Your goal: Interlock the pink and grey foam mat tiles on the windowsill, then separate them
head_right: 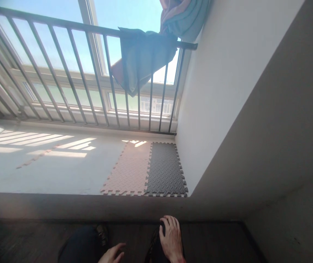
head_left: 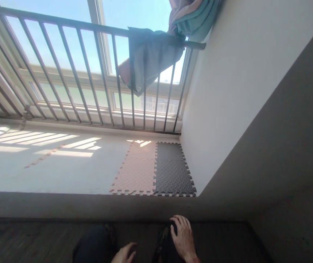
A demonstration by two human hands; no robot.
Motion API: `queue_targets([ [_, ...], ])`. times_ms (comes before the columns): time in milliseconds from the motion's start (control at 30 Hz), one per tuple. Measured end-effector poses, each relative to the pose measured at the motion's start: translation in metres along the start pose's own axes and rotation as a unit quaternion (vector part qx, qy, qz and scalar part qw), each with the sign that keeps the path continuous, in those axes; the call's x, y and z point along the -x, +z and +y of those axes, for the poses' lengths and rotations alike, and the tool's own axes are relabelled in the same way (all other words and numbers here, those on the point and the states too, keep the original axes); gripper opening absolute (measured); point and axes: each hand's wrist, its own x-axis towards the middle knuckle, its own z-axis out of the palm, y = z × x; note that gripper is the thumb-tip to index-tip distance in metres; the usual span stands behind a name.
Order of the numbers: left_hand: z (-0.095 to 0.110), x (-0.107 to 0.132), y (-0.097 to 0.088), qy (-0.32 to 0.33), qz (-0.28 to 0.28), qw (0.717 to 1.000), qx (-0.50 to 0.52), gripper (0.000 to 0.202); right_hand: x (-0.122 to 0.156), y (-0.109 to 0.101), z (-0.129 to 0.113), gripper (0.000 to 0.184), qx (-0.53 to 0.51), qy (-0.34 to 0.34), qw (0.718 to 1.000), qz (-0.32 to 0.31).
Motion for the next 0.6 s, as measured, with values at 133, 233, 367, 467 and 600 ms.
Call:
queue_targets([
  [133, 0.002, -0.006, -0.006, 0.021, 0.047, 0.997, 0.055, 0.056, 0.001, 0.004, 0.003, 0.028, 0.001, 0.003, 1.0, -0.015],
  [233, 0.02, -0.013, -0.026, 0.054, 0.108, 0.983, 0.137, 0.055, -0.006, 0.004, 0.002, 0.029, -0.008, -0.015, 0.999, -0.027],
  [367, 0.058, -0.043, -0.096, 0.074, 0.261, 0.919, 0.286, 0.049, -0.061, -0.006, -0.015, 0.036, -0.017, -0.073, 0.997, -0.013],
  [467, 0.075, -0.081, -0.173, 0.072, 0.41, 0.824, 0.385, 0.05, -0.14, -0.011, -0.034, 0.037, -0.002, -0.096, 0.995, 0.011],
  [600, 0.061, -0.136, -0.272, -0.036, 0.55, 0.697, 0.458, 0.059, -0.254, 0.0, -0.041, 0.04, 0.02, -0.109, 0.994, 0.014],
])
